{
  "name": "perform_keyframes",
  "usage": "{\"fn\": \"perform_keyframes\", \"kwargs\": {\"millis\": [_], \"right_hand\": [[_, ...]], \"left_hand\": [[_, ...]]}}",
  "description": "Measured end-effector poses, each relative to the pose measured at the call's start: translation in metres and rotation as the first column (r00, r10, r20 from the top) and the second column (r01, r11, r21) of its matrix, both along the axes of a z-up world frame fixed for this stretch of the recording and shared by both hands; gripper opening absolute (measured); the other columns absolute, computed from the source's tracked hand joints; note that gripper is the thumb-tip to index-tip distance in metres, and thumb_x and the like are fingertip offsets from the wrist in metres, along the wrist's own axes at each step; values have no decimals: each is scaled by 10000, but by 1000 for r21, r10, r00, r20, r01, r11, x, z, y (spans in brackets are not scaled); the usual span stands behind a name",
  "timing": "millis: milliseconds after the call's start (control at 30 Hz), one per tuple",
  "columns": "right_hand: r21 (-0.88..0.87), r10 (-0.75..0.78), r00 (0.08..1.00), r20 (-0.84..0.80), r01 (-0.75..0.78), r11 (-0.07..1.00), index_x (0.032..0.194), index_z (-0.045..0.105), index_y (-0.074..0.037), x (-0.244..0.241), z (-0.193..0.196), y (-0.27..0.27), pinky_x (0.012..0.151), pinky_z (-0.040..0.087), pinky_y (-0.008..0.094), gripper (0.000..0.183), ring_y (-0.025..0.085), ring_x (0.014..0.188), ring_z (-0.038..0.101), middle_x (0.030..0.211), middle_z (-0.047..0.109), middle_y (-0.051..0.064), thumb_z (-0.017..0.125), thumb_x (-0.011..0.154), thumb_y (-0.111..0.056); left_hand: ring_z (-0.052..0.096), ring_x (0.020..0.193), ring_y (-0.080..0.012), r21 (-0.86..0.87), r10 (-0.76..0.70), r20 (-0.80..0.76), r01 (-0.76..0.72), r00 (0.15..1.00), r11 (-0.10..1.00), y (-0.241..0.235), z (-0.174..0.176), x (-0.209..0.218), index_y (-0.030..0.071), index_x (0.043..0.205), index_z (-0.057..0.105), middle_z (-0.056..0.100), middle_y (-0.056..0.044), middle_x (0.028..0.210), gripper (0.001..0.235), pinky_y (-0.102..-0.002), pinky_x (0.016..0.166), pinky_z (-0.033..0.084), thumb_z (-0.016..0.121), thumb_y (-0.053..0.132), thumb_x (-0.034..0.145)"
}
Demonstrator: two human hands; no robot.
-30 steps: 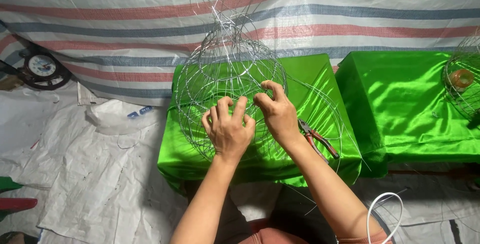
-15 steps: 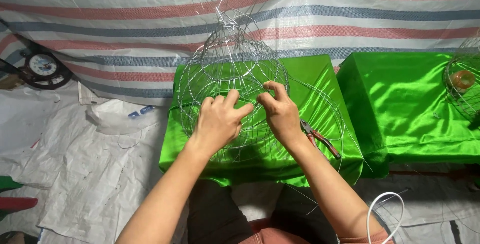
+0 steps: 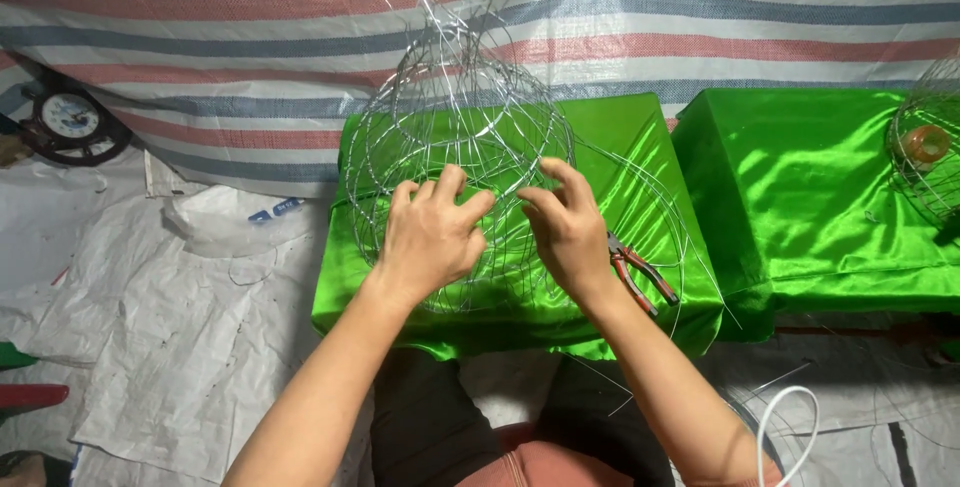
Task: Manually shaping and assembling a wire frame structure by bending and cutting metal wires.
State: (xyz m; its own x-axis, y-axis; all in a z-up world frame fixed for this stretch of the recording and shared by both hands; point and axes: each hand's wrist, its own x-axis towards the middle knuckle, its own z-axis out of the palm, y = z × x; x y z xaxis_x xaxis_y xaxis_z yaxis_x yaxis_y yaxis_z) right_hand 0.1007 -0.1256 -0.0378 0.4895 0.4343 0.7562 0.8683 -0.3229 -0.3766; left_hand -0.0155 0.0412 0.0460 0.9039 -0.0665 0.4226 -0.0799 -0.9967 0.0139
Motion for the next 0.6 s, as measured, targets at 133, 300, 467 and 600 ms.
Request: {"fn": "perform_keyframes", "kwargs": {"millis": [133, 300, 467, 600], "right_hand": [[29, -14, 997, -78, 16, 999, 991, 701, -153, -52, -30, -15, 882, 586, 398, 111, 327, 1126, 659, 1295, 580, 155, 733, 897, -103], [-121, -118, 979, -168, 98, 988, 1044, 686, -173, -92, -76, -6, 896, 552, 385, 203, 302, 1181, 546, 1423, 425, 140, 754, 891, -289], [-167, -330, 944, -15, 323, 931, 1151, 633, -252, -97, -95, 18, 990, 408, 399, 486, 293, 1246, 317, 1519, 228, 114, 663, 855, -636], [-149, -323, 937, -131, 304, 941, 1139, 572, -255, -96, -102, 29, 983, 417, 436, 451, 316, 1254, 332, 1526, 179, 154, 692, 855, -585]], "left_hand": [[687, 760, -274, -28, 23, 10, -23, 1000, 999, -4, -1, 3, 183, 1032, 694, 437, -45, 982, 201, -629, 900, 518, 733, 288, 865], [679, 777, -277, -56, 36, -7, -36, 999, 998, -4, -4, 6, 160, 1015, 690, 436, -52, 1000, 218, -646, 907, 505, 777, 283, 857], [669, 763, -261, -109, 45, 19, -43, 999, 993, -3, -5, 6, 155, 991, 687, 421, -48, 993, 191, -640, 910, 494, 781, 227, 841], [678, 763, -273, -147, 46, 27, -42, 999, 988, 4, -7, 12, 138, 996, 689, 417, -49, 992, 207, -643, 898, 493, 787, 200, 825]]}}
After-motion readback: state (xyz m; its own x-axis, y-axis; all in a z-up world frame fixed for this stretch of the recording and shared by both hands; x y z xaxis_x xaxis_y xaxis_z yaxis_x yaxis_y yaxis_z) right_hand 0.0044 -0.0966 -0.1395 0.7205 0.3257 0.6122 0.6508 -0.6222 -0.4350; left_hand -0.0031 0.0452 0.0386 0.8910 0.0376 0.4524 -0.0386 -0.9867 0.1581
